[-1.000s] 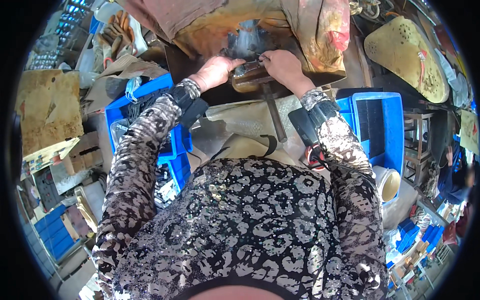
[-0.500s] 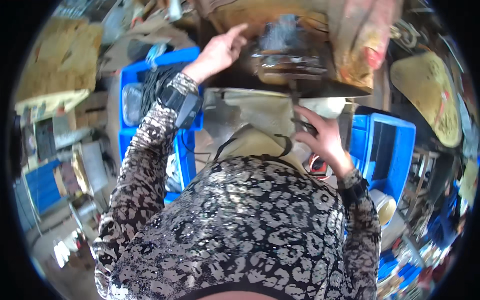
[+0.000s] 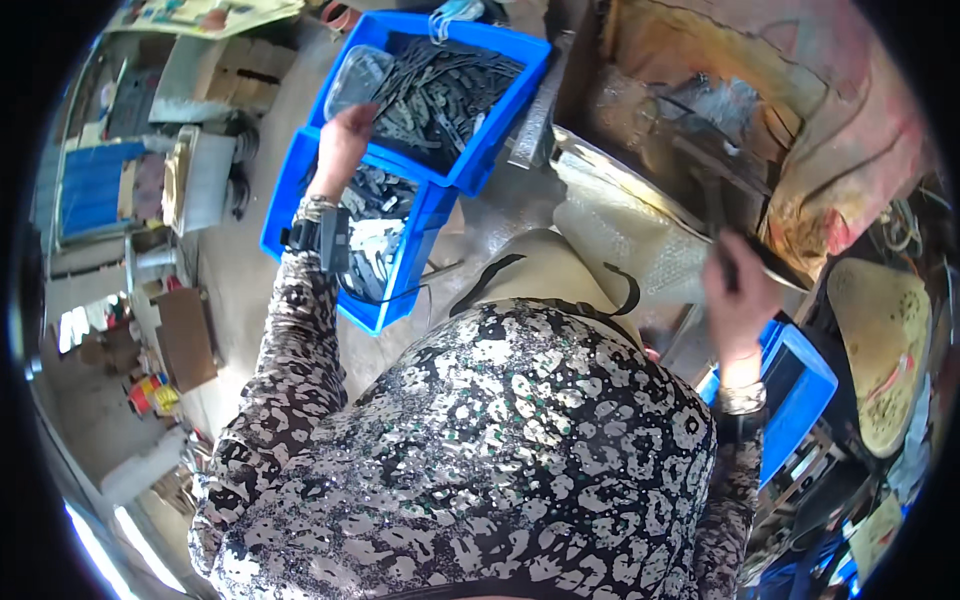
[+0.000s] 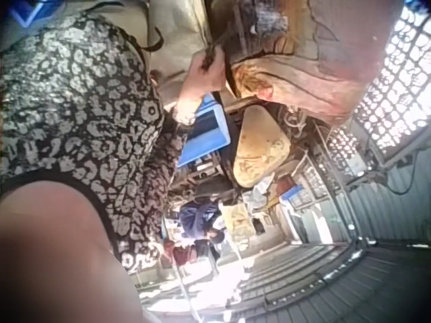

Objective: The person picks up a metal piece from a blue bin, holds it against a rotating grinding wheel while water flows over it, and then places it into a different blue bin, repeating the process for several pieces.

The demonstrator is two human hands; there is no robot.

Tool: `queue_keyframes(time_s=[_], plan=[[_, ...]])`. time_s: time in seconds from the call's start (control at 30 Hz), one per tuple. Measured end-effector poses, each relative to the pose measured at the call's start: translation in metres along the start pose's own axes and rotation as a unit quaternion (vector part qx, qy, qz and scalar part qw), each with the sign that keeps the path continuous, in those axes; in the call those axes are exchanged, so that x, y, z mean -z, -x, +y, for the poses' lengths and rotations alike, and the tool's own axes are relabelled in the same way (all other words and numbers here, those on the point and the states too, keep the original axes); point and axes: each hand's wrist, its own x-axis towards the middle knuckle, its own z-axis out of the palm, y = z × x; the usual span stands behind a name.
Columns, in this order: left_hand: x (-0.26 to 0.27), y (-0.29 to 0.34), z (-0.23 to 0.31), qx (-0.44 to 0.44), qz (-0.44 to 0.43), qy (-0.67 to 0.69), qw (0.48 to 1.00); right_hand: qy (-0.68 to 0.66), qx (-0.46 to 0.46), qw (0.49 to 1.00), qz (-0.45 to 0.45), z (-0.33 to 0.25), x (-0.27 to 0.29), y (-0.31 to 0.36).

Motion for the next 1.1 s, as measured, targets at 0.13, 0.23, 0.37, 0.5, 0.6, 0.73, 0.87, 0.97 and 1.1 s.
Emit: queue_keyframes(time_s=[0.13,0.23,0.37,0.5,0.6,0.73,0.87,0.97,1.1], plan=[[-0.005,0.063,-0.031,0.083,0.043,-0.012,0.995,0.134,0.002,0.985,0.105,0.014,0.009,-0.078],[-0.017,0.087,-0.034,0.101,0.048,-0.021,0.994,0.065,-0.037,0.991,0.113,0.044,0.009,-0.149],[-0.015,0.113,-0.042,0.149,0.056,-0.031,0.987,0.148,-0.062,0.983,0.087,0.079,0.007,-0.229],[-0.012,0.138,-0.051,0.167,0.081,-0.048,0.981,0.215,-0.057,0.974,0.037,0.126,0.007,-0.289],[-0.008,0.154,-0.059,0.166,0.091,-0.062,0.98,0.24,-0.043,0.97,0.008,0.155,0.005,-0.32],[-0.01,0.172,-0.061,0.184,0.101,-0.059,0.976,0.27,-0.043,0.962,0.0,0.171,0.004,-0.338],[-0.014,0.181,-0.057,0.16,0.097,-0.073,0.98,0.239,-0.05,0.97,-0.019,0.161,0.008,-0.333],[-0.014,0.182,-0.051,0.156,0.069,-0.098,0.98,0.158,0.001,0.987,0.035,0.151,0.008,-0.31],[-0.019,0.176,-0.034,0.089,0.018,-0.153,0.984,0.088,0.021,0.992,0.083,0.155,-0.006,-0.25]])
